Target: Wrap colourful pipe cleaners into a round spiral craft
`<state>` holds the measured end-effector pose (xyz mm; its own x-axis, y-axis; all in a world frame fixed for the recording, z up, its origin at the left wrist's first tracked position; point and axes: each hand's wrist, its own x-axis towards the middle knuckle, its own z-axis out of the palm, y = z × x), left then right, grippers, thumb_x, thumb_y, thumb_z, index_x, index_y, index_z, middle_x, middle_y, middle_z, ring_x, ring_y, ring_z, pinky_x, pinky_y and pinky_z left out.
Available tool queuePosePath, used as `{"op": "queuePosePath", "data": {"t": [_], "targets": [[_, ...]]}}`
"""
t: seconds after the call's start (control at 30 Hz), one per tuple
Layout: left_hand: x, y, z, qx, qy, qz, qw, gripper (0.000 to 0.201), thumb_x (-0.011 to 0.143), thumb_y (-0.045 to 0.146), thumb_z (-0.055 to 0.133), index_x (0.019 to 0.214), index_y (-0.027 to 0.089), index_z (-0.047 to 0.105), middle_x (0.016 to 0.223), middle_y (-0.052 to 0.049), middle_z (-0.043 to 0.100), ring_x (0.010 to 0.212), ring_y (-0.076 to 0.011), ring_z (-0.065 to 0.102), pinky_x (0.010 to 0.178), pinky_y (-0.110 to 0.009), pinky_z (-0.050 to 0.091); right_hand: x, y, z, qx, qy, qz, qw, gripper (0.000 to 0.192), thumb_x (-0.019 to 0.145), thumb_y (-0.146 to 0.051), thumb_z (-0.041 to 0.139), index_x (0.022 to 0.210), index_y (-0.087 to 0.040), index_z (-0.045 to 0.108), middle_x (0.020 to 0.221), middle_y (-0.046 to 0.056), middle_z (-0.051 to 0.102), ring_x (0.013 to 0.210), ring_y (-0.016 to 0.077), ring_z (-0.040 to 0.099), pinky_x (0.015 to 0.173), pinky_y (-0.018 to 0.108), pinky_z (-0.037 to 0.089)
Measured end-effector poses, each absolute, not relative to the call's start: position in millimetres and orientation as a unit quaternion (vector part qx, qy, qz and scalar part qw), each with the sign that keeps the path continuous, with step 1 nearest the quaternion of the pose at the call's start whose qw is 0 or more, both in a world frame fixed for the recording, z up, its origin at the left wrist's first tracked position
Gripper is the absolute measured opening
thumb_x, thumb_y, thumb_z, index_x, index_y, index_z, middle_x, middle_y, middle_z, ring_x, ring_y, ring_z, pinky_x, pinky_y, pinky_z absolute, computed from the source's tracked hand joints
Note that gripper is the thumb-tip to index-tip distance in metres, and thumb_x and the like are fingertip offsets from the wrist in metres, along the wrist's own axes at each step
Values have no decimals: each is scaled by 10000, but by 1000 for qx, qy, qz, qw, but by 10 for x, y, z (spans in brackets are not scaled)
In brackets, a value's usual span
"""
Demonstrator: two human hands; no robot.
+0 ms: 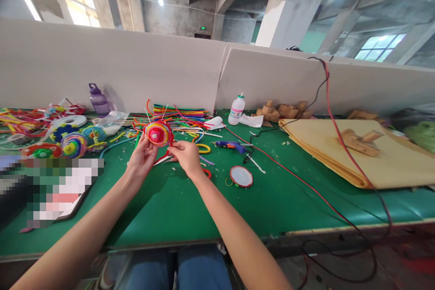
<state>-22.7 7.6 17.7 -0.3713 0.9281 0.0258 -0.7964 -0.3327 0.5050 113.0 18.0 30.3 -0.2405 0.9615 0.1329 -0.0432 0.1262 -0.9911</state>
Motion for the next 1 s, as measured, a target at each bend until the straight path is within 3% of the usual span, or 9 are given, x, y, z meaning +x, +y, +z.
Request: {"op": "queuePosePath", "data": {"t": [0.17,0.3,0.43,0.67,0.87,1.0], "targets": [[-180,78,158,160,223,791,547,168,798,76,633,899,209,652,959,-2,705,929,-88,665,842,-151,506,1091,155,255,-407,-594,497,484,155,708,-251,652,823,-197,564,713,18,685,594,183,681,507,265,534],[-151,79,145,156,211,784,562,203,781,73,650,931,209,635,965,-6,702,927,-92,668,857,-168,513,1097,132,232,-444,-654,374,485,140,791,-283,592,905,-220,543,774,32,703,546,187,669,500,276,504],[-132,69,139,161,208,778,571,194,792,72,638,926,211,628,967,-5,697,909,-91,668,846,-174,521,1093,128,208,-490,-687,271,463,147,839,-288,536,969,-220,535,700,31,681,521,189,644,502,278,466],[-72,38,155,158,218,774,574,174,822,63,598,908,211,627,920,-1,700,876,-87,669,829,-178,525,1033,139,150,-481,-631,350,498,234,863,-284,488,1077,-240,406,717,-2,653,437,158,598,426,267,418],[-3,27,157,134,226,767,585,169,835,38,577,864,193,636,842,19,698,767,-77,664,789,-194,528,993,156,126,-461,-519,452,560,238,806,-282,571,908,-248,359,778,15,671,593,192,674,466,263,445],[-14,-21,163,156,219,756,597,120,864,74,574,868,170,646,825,19,711,734,-73,660,751,-191,533,992,134,158,-443,-459,527,562,272,726,-193,619,817,-233,367,700,5,629,621,199,682,461,239,409]]}}
